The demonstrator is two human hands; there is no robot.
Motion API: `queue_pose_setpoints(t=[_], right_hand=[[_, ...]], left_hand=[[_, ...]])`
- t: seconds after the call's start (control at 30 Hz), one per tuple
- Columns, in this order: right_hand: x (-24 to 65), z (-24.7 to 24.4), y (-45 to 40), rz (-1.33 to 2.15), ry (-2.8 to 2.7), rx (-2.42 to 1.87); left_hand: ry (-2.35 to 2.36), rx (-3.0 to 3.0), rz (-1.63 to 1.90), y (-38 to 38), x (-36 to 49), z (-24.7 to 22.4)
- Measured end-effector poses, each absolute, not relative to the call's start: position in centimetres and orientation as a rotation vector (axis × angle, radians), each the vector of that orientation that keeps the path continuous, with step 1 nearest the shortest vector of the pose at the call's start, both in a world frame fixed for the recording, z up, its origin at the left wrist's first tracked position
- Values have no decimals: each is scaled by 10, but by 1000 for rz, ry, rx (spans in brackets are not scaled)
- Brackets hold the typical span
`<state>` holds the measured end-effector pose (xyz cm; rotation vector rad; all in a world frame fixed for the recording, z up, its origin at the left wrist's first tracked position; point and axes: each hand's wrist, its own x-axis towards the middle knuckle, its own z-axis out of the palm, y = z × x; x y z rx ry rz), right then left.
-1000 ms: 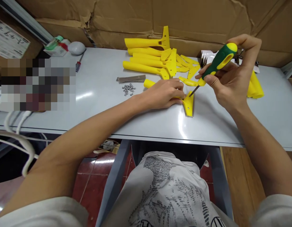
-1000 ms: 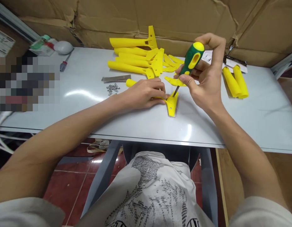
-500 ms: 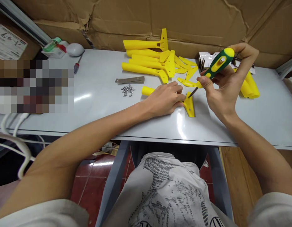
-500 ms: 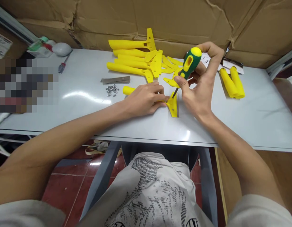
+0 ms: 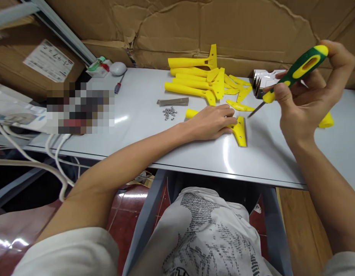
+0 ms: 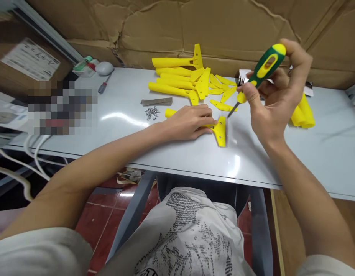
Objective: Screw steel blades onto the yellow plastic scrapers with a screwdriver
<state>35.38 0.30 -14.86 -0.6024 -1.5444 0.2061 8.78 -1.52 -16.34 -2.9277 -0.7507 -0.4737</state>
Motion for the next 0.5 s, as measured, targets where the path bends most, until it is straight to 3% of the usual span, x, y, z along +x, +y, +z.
queue_pose_setpoints(t=[0.27, 0.5], right_hand=[[404, -139, 13, 131, -1738, -1572], [402, -147, 13, 17, -2055, -1830]], left_hand=[[-712, -2854, -380, -18, 89, -165], [-898, -2847, -351, -19, 85, -152]])
